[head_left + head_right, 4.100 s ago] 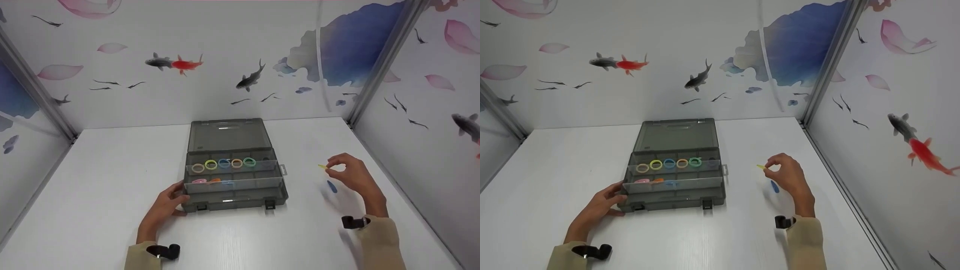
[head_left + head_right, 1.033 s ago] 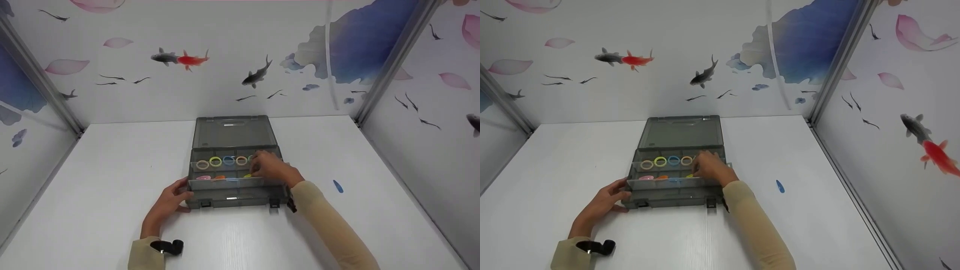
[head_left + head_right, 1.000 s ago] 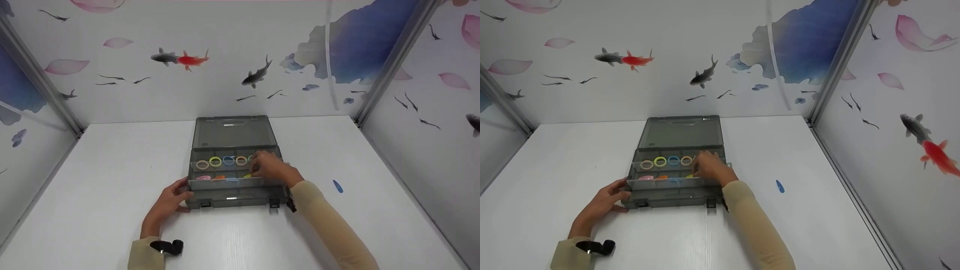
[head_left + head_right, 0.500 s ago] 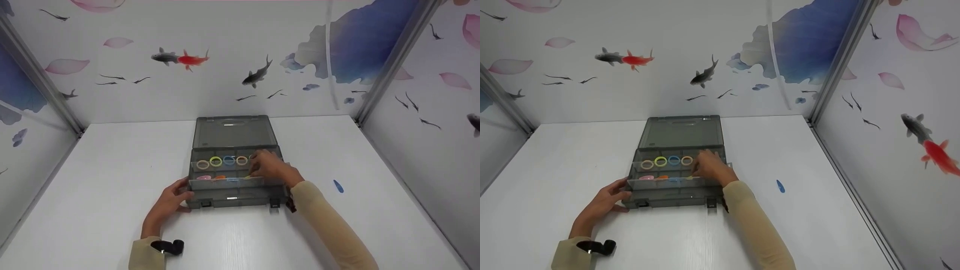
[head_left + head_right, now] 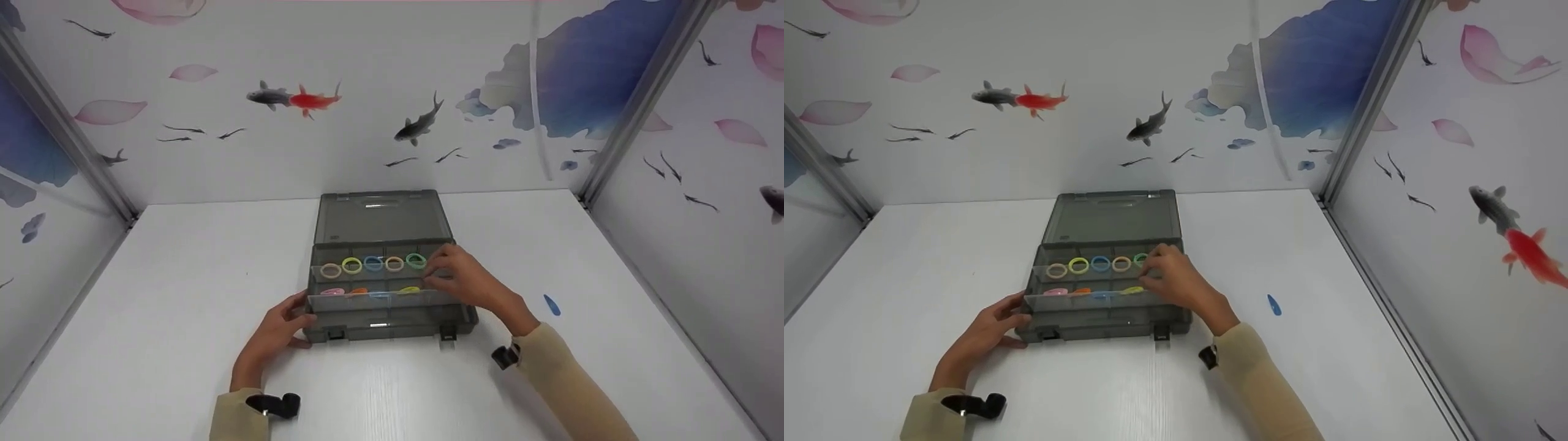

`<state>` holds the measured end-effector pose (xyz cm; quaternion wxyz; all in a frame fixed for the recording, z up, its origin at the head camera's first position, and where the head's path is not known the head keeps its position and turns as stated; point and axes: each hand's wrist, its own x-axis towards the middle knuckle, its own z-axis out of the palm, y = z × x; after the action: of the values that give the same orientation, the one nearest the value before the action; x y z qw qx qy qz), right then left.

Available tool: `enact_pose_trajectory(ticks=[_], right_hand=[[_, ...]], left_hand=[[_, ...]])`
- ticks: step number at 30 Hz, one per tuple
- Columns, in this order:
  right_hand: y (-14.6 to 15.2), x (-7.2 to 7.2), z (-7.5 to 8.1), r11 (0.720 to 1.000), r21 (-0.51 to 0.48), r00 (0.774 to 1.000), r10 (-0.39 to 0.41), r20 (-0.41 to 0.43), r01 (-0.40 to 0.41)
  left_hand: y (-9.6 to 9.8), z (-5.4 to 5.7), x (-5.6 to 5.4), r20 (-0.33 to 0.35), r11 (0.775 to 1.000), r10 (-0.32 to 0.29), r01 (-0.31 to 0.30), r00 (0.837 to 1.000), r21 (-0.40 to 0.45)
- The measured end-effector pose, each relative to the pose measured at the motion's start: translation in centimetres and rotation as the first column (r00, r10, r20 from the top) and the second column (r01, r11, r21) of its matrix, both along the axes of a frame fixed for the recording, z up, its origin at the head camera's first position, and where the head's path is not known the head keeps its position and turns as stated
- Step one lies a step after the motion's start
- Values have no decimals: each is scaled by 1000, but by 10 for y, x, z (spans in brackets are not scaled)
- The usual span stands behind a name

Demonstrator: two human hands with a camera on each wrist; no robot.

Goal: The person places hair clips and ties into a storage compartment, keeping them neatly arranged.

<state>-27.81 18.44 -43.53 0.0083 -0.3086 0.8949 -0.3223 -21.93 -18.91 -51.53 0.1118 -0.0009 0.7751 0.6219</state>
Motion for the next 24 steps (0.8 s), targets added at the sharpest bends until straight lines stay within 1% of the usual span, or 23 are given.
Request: enact_pose_trajectory(ticks=[5, 10, 15, 16, 19, 22, 24], right_hand=[[16, 16, -6, 995, -24, 995, -93, 21, 93], [36, 21, -16, 981, -60, 983, -181, 29, 182], [65, 19, -23, 950, -100, 956, -295, 13, 294], [71, 19, -24, 943, -111, 949, -313, 20, 313], [90, 18, -24, 929, -116, 936, -347, 62, 352], [111, 19, -22, 910, -97, 912, -390, 124, 402], [125, 20, -20, 898, -86, 897, -416, 152, 431]], left_hand=[[0, -2, 0, -2, 1000, 11, -11, 1000, -3], [0, -3, 1, 7, 999, 39, -39, 999, -14], [1, -1, 0, 6, 999, 34, -33, 999, -11], [1, -1, 0, 3, 999, 32, -32, 999, -9], [0, 0, 1, 3, 1000, 28, -28, 1000, -7], [-1, 0, 2, 2, 1000, 12, -12, 1000, -6], [-1, -1, 2, 0, 1000, 9, -9, 1000, -6]])
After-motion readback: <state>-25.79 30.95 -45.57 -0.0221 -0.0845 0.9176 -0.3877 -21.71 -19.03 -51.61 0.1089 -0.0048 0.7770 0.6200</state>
